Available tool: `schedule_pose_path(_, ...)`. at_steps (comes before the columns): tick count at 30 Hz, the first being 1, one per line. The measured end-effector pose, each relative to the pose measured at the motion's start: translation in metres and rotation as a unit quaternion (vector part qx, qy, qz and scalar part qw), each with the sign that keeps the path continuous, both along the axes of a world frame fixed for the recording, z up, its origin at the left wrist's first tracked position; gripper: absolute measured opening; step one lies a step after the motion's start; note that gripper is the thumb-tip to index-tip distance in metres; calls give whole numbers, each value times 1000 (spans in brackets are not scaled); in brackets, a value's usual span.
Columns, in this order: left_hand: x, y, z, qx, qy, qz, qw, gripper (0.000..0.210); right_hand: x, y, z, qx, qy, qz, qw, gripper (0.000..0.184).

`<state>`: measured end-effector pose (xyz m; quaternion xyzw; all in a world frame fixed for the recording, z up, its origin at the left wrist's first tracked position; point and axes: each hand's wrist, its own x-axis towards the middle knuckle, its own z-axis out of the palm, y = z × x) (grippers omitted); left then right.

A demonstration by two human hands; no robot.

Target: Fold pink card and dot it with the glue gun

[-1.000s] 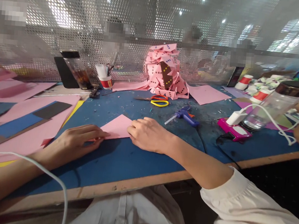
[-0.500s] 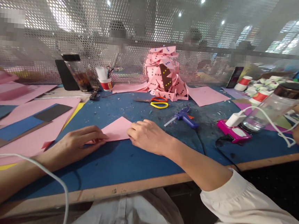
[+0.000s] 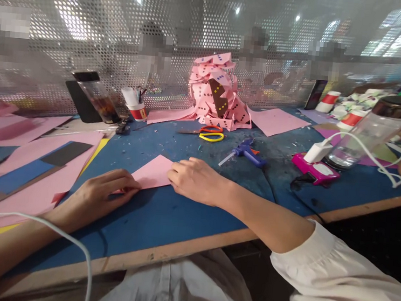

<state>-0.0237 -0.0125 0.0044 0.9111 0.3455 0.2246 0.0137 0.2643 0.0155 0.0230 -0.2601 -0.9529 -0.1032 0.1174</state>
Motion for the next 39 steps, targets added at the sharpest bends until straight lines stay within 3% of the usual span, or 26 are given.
schedule_pose_path(11, -3, 0, 4, -19, 3, -1, 1000, 14, 0, 2, 7, -78, 17, -23, 997, 16)
schedule_pose_path(23, -15, 3, 6, -8, 26, 4, 1000, 15, 4, 3, 10, -102, 18, -19, 994, 14)
schedule_pose_path(39, -19, 3, 13, -93, 24, 44, 994, 25, 6, 4, 14, -155, 8, -39, 987, 17)
